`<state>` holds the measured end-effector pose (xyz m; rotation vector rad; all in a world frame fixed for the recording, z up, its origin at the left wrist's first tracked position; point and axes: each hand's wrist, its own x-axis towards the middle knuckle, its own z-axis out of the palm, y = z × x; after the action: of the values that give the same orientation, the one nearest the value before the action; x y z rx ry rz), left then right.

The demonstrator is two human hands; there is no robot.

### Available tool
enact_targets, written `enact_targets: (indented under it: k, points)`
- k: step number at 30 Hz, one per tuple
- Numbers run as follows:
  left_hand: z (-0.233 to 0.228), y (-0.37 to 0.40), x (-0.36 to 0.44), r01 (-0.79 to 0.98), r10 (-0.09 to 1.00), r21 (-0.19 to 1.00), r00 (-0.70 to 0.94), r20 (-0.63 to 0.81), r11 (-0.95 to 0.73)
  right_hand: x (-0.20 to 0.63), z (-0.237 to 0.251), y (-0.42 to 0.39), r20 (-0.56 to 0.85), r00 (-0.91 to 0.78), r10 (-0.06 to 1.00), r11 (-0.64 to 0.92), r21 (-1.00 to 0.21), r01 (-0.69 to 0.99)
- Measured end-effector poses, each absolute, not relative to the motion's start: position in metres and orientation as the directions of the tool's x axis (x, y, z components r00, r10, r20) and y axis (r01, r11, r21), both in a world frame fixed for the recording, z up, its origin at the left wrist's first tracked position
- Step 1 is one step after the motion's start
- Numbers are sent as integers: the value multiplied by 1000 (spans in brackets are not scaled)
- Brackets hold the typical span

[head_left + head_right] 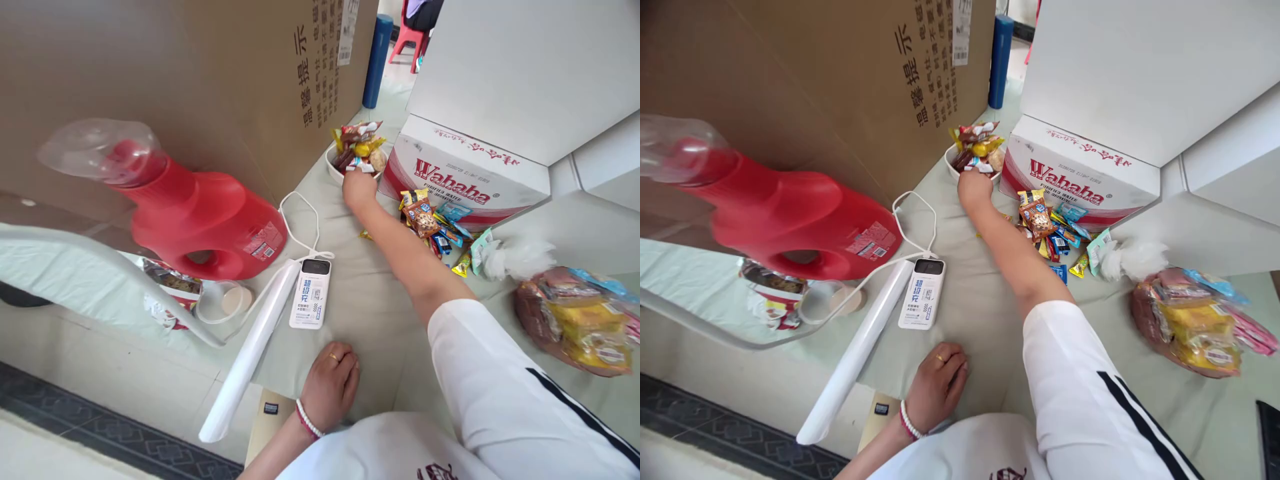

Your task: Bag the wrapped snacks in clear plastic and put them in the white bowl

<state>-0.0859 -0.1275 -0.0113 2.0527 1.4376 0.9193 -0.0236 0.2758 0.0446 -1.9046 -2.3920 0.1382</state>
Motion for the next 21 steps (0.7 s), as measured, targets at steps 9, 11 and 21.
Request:
enact_targets:
  k: [9,11,21]
  points:
    - [-21,-127,-85,668,918,631,252,305,-393,23,57,86,-32,-247,968,239,-160,958]
    - [-22,-127,-85,676,913,615,264,312,-406,40,57,50,24,-219,975,216,-303,928]
    - [-28,-127,-84,740,913,541,269,306,-399,178,58,47,-375,211,902,-194,-793,-578]
